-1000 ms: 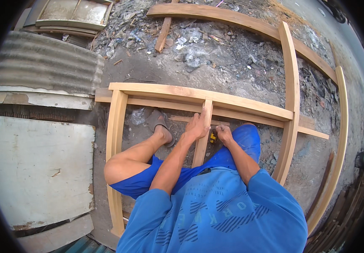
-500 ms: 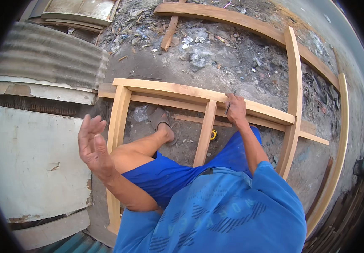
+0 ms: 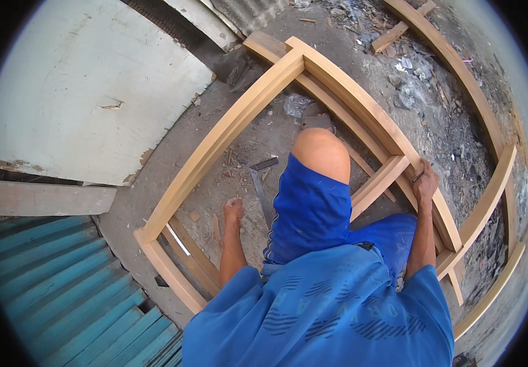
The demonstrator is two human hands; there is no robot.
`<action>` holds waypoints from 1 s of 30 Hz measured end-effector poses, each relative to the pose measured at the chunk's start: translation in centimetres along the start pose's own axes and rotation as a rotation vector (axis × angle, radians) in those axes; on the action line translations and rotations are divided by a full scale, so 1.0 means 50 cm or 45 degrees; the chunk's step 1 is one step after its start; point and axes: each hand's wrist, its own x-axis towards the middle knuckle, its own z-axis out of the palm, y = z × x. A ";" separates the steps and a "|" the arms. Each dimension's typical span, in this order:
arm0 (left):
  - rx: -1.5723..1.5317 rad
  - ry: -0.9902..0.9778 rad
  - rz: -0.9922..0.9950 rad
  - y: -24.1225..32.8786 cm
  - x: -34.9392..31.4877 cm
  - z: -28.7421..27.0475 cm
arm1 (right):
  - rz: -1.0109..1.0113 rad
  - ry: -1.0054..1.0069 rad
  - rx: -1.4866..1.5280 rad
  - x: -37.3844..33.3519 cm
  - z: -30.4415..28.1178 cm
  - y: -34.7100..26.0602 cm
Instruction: The person measures and marks a wooden frame assembly using a tape measure, a speed square, and a pencil. The person uses the speed square to draw straight lines across the wood members and extends the tape measure to verify dimensions.
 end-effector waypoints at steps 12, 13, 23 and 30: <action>1.143 -0.006 -0.171 -0.051 -0.069 0.239 | 0.032 0.035 -0.058 0.014 -0.001 -0.014; 1.113 -0.006 -0.171 -0.056 -0.062 0.243 | 0.038 0.007 -0.057 0.018 0.001 -0.022; 0.898 0.335 0.313 0.038 -0.043 0.162 | 0.499 0.105 0.189 0.024 -0.051 -0.006; 0.796 0.207 1.104 0.398 -0.067 0.184 | 0.455 -0.114 0.935 0.044 -0.146 -0.180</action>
